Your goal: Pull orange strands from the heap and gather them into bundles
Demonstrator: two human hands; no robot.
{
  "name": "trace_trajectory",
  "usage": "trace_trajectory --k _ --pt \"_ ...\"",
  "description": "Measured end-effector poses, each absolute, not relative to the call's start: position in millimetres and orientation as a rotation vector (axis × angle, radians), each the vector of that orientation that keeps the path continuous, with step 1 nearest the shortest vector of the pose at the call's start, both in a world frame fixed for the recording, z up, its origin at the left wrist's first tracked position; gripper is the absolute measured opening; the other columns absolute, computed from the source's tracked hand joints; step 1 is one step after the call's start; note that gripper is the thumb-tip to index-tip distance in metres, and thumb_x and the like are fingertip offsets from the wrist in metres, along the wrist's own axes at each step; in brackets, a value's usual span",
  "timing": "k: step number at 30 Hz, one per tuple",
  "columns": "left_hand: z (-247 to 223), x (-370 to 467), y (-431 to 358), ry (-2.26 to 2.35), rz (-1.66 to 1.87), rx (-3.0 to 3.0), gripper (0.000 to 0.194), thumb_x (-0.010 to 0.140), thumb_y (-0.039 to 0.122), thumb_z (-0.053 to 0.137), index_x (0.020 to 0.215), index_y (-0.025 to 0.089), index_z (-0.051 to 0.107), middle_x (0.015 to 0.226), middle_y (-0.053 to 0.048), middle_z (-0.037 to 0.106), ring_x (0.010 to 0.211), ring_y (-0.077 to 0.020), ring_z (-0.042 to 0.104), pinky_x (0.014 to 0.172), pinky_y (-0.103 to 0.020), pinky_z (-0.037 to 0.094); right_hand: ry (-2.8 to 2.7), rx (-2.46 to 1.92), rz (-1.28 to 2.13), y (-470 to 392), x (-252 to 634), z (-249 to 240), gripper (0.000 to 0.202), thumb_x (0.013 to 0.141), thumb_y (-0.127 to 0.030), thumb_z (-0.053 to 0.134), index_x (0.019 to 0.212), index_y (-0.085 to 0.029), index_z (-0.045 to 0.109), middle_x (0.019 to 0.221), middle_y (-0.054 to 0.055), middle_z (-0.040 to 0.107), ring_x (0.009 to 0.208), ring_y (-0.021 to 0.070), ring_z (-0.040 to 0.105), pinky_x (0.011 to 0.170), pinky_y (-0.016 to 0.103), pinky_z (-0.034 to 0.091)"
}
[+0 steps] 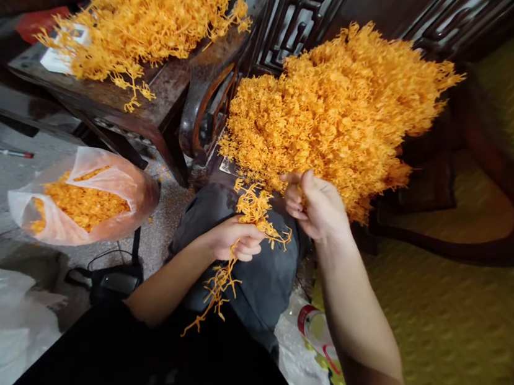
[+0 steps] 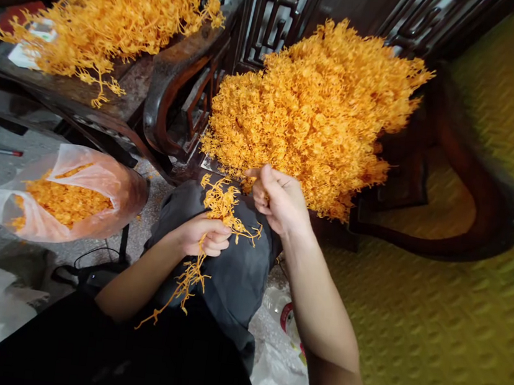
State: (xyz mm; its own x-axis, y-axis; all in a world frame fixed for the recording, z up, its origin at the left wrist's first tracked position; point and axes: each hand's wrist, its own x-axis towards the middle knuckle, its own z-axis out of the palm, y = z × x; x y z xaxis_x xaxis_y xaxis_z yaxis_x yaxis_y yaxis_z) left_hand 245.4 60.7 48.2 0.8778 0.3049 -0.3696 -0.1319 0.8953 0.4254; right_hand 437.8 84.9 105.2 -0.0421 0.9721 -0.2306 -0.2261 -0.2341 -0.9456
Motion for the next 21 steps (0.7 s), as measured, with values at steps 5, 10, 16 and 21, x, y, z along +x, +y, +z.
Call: trace_trajectory --k 5,10,16,21 --pt "50 247 60 0.429 0.279 0.425 0.047 0.077 0.023 0.073 0.052 0.02 0.033 0.046 0.01 0.021 0.039 -0.0032 0.018 0.037 -0.014 0.016 -1.522 -1.442 1.244 73 424 101 0.044 0.079 -0.06 0.08 0.08 -0.016 0.074 0.062 -0.002 0.058 0.054 0.008 0.046 0.046 0.021 0.034" --pt "45 240 54 0.35 0.263 0.427 0.051 0.073 0.029 0.073 0.05 0.021 0.028 0.045 0.01 0.018 0.038 -0.0032 0.016 0.036 -0.015 0.015 -0.829 -1.351 0.801 101 444 88 0.051 0.08 -0.061 0.077 0.064 -0.02 0.053 0.049 -0.007 0.042 0.041 0.0055 0.034 0.037 0.019 0.026" --pt "44 243 55 0.384 0.279 0.456 0.051 0.074 0.03 0.074 0.05 0.02 0.03 0.045 0.01 0.021 0.038 -0.0028 0.017 0.036 -0.014 0.015 -0.726 -1.268 1.117 111 452 92 0.034 0.073 -0.044 0.085 0.077 -0.018 0.065 0.074 0.002 0.07 0.053 0.0102 0.062 0.038 0.017 0.044" --pt "47 246 59 0.394 0.27 0.435 0.046 0.073 0.027 0.074 0.052 0.02 0.034 0.045 0.01 0.023 0.038 -0.0029 0.018 0.036 -0.014 0.016 -0.649 -1.195 1.406 100 437 96 0.024 0.068 -0.026 0.085 0.084 -0.018 0.069 0.096 0.006 0.078 0.066 0.0103 0.069 0.047 0.015 0.054"
